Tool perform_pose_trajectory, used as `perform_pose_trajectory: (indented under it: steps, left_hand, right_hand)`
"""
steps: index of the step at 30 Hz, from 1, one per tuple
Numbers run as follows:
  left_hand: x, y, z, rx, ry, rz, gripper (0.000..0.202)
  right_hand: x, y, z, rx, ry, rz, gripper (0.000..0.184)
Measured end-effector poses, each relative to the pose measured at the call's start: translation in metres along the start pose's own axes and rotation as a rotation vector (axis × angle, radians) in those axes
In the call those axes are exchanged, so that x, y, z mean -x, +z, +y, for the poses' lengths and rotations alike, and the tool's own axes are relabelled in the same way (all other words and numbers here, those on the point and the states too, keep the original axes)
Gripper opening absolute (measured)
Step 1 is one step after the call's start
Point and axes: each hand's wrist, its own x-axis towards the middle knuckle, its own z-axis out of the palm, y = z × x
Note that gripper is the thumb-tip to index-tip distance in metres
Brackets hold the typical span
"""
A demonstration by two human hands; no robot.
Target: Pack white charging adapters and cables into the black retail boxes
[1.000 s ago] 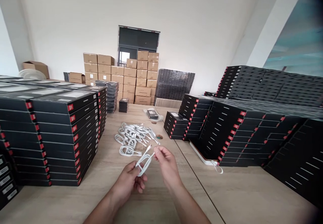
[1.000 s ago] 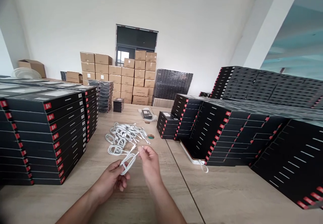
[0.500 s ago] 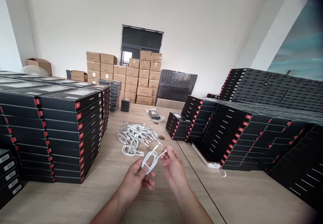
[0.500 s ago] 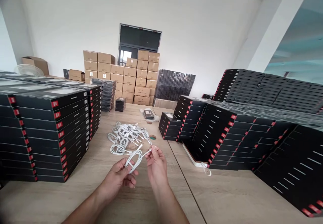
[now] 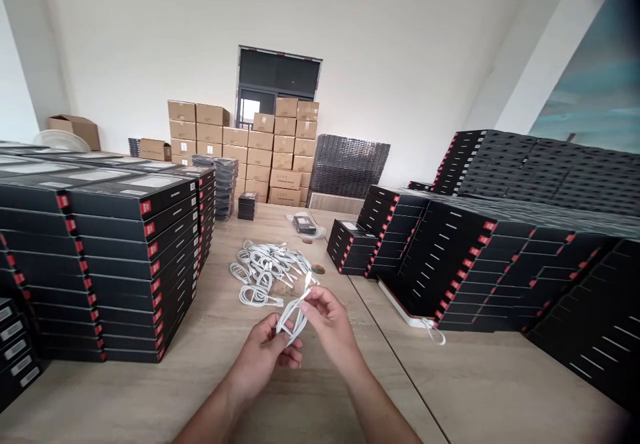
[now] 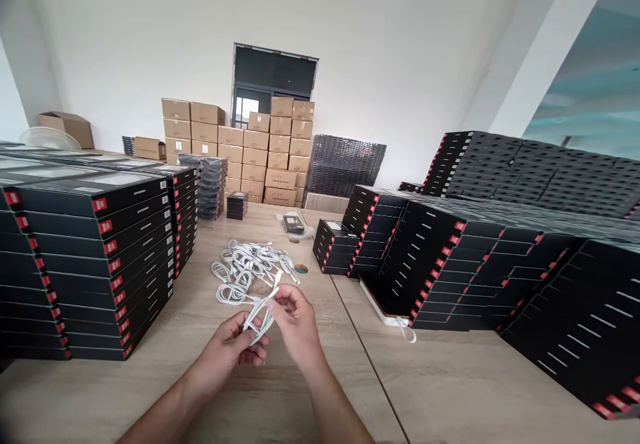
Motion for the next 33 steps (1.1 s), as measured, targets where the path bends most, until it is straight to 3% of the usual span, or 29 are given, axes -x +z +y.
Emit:
perform_pose_trajectory:
  steps: [5,10,15,21,33]
  left_hand:
    - [0.003,-0.004,-0.003,0.106,-0.141,-0.146,0.037]
    - [0.003,-0.008,-0.001,0.170,-0.253,-0.134,0.053]
    - [0.005,-0.009,0.006,0.290,-0.254,-0.193,0.051]
    - [0.005,-0.012,0.003,0.323,-0.290,-0.256,0.051]
    - [0.000,-0.013,0.000,0.365,-0.258,-0.208,0.048]
  right_hand:
    - [0.008,0.009,0.002,0.052,0.081,-0.121,0.013]
    - [0.012,0.017,0.002,-0.050,0.130,-0.057,0.017]
    - [0.011,0.017,-0.002,-0.112,0.031,-0.009,0.022]
    - [0.008,0.012,0.006,-0.112,0.033,0.030,0.026]
    - [0.009,0.015,0.005,-0.123,0.107,-0.098,0.030]
